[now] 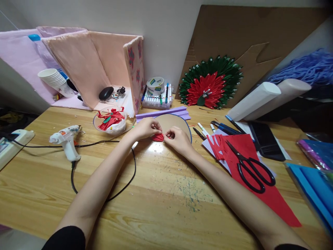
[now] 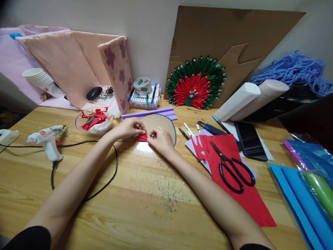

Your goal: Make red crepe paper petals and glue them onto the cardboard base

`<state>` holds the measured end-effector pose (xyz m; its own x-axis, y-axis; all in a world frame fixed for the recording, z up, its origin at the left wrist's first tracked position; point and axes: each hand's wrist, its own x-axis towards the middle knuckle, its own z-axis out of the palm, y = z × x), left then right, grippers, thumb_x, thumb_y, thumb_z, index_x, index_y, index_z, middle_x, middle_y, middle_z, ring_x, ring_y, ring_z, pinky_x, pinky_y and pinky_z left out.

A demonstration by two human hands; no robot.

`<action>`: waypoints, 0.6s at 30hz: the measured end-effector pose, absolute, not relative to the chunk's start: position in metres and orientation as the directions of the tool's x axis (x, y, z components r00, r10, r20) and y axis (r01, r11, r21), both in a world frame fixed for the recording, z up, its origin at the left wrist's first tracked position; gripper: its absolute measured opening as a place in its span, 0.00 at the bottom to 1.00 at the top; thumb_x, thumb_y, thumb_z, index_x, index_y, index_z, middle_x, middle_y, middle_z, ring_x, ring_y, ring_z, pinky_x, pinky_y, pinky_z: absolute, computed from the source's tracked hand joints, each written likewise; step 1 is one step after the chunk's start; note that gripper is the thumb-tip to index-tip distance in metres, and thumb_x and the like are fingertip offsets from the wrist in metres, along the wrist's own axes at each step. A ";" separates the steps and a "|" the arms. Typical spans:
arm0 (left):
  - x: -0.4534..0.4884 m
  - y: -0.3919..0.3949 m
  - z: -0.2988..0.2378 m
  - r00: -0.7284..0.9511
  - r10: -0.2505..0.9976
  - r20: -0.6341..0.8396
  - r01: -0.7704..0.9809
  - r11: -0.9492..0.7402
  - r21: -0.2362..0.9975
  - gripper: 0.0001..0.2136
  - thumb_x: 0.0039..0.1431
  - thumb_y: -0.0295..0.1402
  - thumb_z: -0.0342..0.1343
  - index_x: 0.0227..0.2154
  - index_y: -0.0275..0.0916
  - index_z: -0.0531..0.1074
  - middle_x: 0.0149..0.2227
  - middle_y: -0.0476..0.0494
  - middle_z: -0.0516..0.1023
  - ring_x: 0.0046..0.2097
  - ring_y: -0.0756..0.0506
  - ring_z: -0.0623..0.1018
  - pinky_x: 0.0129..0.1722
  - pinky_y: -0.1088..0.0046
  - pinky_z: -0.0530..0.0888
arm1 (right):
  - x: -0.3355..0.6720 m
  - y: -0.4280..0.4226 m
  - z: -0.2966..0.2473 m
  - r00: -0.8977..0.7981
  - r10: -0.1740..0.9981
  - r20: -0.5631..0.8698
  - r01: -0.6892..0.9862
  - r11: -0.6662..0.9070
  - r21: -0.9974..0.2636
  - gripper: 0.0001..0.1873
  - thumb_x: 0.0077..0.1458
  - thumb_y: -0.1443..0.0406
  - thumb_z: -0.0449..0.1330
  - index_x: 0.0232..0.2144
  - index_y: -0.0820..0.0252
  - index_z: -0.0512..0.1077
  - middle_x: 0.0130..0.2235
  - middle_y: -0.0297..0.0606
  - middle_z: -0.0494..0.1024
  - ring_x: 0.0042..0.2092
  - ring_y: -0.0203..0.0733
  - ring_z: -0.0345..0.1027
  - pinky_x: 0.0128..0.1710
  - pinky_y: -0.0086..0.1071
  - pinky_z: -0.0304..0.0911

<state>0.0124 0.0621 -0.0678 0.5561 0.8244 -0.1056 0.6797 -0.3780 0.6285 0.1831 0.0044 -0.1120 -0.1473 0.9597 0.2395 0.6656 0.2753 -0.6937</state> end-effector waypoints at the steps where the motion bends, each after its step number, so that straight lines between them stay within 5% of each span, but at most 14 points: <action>1: 0.013 0.062 -0.068 0.561 0.823 -0.093 0.677 -0.391 0.623 0.05 0.48 0.32 0.59 0.28 0.36 0.78 0.30 0.45 0.78 0.32 0.48 0.73 0.32 0.74 0.65 | 0.183 0.005 -0.112 -0.149 0.959 0.240 0.665 0.277 -0.694 0.04 0.46 0.69 0.58 0.22 0.59 0.69 0.26 0.34 0.71 0.30 0.37 0.64 0.31 0.31 0.58; 12: 0.007 0.067 -0.072 0.552 0.832 -0.053 0.659 -0.397 0.639 0.08 0.49 0.34 0.59 0.30 0.36 0.78 0.30 0.44 0.78 0.33 0.47 0.73 0.33 0.73 0.65 | 0.186 0.005 -0.112 -0.152 0.958 0.242 0.636 0.282 -0.718 0.04 0.46 0.68 0.59 0.22 0.60 0.70 0.26 0.34 0.71 0.30 0.37 0.64 0.31 0.30 0.59; 18: 0.009 0.062 -0.069 0.557 0.817 -0.153 0.679 -0.341 0.650 0.10 0.46 0.35 0.61 0.31 0.35 0.76 0.32 0.43 0.79 0.33 0.47 0.75 0.31 0.74 0.66 | 0.196 0.012 -0.114 -0.172 0.975 0.143 0.555 0.216 -0.803 0.04 0.48 0.66 0.58 0.25 0.62 0.72 0.26 0.34 0.72 0.28 0.36 0.64 0.29 0.30 0.58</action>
